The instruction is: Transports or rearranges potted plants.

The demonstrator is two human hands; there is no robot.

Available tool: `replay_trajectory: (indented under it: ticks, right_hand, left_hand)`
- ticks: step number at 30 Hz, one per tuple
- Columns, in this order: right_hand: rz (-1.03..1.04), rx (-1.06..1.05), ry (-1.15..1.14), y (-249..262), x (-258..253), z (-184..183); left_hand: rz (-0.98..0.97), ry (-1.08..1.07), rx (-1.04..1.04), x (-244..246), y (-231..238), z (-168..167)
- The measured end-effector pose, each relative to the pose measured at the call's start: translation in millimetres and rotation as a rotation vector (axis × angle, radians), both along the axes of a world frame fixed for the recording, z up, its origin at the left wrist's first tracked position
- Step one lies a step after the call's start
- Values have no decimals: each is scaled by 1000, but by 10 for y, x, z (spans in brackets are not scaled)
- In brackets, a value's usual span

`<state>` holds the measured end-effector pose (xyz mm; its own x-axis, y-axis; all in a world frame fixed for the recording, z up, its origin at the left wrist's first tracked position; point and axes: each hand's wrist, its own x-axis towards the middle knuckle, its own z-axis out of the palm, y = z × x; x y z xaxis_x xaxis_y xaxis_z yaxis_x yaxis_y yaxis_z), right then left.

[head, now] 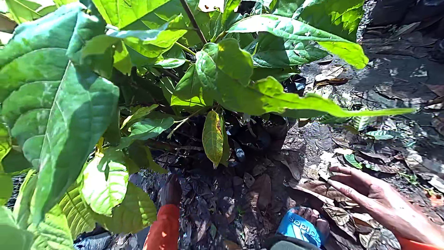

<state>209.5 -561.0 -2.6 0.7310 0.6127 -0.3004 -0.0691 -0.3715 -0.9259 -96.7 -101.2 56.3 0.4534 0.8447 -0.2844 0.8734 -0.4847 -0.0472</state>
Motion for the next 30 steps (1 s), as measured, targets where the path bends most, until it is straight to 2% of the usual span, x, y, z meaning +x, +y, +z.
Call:
replay_trajectory:
  ticks: [4, 6, 7, 9, 11, 13, 15, 21, 24, 27, 28, 30]
  right_hand:
    - [-14, 28, -16, -13, -5, 23]
    - [-28, 36, -11, -47, -8, 16]
    - [-36, 35, -10, -68, -12, 12]
    - [-45, 29, -12, -99, -16, -3]
    - [-42, 21, -15, -107, -15, -7]
    - [-33, 10, -8, -90, -13, 6]
    - [-21, 1, -8, -54, -3, 23]
    - [-25, 11, 7, 6, -24, 26]
    - [-30, 6, 5, -19, -24, -5]
    - [-26, 11, -8, -55, -13, -33]
    - [-25, 14, -7, -58, -12, -37]
    - [-29, 19, -4, -49, -12, -38]
  left_hand:
    - [-196, 118, -25, 265, 80, 167]
    - [-127, 351, -145, 613, -177, 495]
    - [-117, 368, -151, 673, -231, 531]
    - [-254, 146, 16, 407, -98, 277]
    - [-130, 307, -135, 576, -91, 422]
    - [-74, 411, -173, 634, -23, 432]
    - [-96, 358, -129, 487, 139, 277]
    - [-6, 366, -115, 509, 197, 287]
    - [28, 176, 48, 126, 618, -267]
    - [3, 162, 202, -52, 865, -567]
    - [-21, 165, 216, -31, 842, -546]
    - [-18, 175, 125, 176, 588, -255]
